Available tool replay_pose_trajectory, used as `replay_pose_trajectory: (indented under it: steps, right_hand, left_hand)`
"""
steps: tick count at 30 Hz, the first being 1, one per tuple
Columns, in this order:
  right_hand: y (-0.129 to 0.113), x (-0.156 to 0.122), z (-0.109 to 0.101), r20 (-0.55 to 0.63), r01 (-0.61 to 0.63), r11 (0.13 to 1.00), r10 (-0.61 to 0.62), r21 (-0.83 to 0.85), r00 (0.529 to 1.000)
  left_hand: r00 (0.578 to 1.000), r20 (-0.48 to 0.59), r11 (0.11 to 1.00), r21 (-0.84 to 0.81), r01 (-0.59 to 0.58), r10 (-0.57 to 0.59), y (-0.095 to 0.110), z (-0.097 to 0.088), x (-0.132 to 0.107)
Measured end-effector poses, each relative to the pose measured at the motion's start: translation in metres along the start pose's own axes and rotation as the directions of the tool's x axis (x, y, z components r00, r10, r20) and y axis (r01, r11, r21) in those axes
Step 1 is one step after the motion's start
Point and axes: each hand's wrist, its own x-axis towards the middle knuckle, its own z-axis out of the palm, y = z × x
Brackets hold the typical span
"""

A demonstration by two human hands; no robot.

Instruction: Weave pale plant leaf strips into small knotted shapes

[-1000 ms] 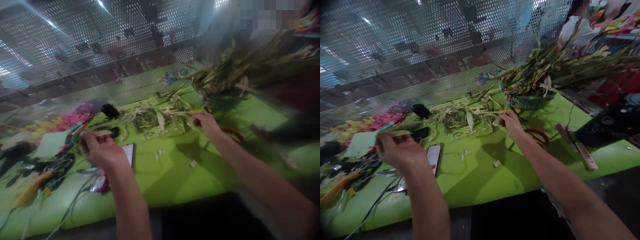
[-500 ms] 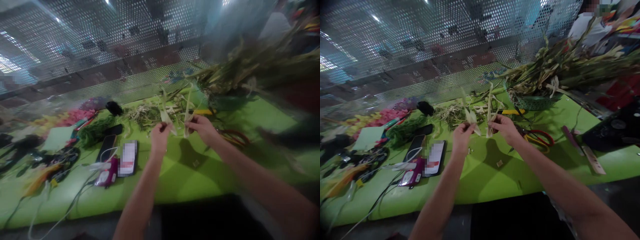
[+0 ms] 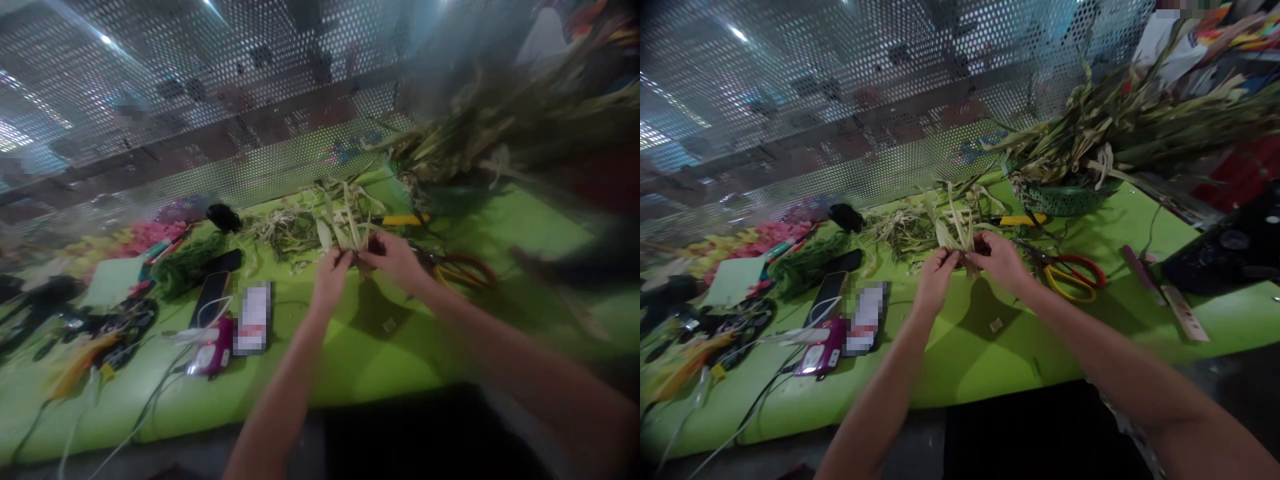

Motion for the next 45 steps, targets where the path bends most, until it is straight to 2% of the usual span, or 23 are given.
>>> replay_pose_trajectory:
  steps: [4,10,14,17,20,23,31,35,45]
  right_hand:
    - [0.003,0.001,-0.001,-0.017,0.019,0.999,-0.020,-0.047,1.000]
    - [0.010,0.004,0.000,-0.003,-0.045,0.985,0.046,0.169,0.999]
    - [0.009,0.006,0.002,0.025,-0.145,0.967,0.142,0.208,0.989]
    - [0.005,0.005,0.003,0.015,-0.159,0.975,0.159,0.157,0.987]
    - [0.003,0.001,0.004,-0.030,-0.038,0.998,0.040,0.057,0.999]
    - [0.005,-0.002,0.006,-0.007,0.033,0.999,-0.033,-0.014,0.999]
    - [0.015,0.002,0.005,0.022,-0.047,0.997,0.046,0.063,0.999]
    - [0.013,0.002,0.002,0.070,-0.051,0.999,0.052,-0.010,0.996]
    - [0.009,-0.003,0.002,0.062,0.008,0.982,0.004,-0.189,0.998]
  left_hand:
    - [0.999,-0.011,0.996,0.069,-0.052,0.053,0.000,0.001,0.000]
    - [0.997,0.013,0.995,0.063,-0.079,0.078,0.000,0.004,0.000]
    - [1.000,-0.003,0.998,0.052,-0.030,0.030,-0.003,0.004,-0.001]
    - [1.000,-0.030,0.997,0.072,0.004,-0.002,-0.003,0.003,-0.001]
    - [0.997,-0.073,0.996,0.087,0.019,-0.012,-0.002,0.003,-0.001]
    - [0.995,-0.095,0.996,0.084,0.043,-0.035,-0.002,0.003,0.000]
    - [0.999,-0.025,0.999,-0.011,0.043,-0.043,-0.004,0.003,-0.001]
    - [0.998,-0.042,0.999,0.016,0.044,-0.044,-0.004,0.002,-0.001]
    - [0.999,-0.033,0.984,0.179,0.012,-0.007,-0.007,-0.002,0.002]
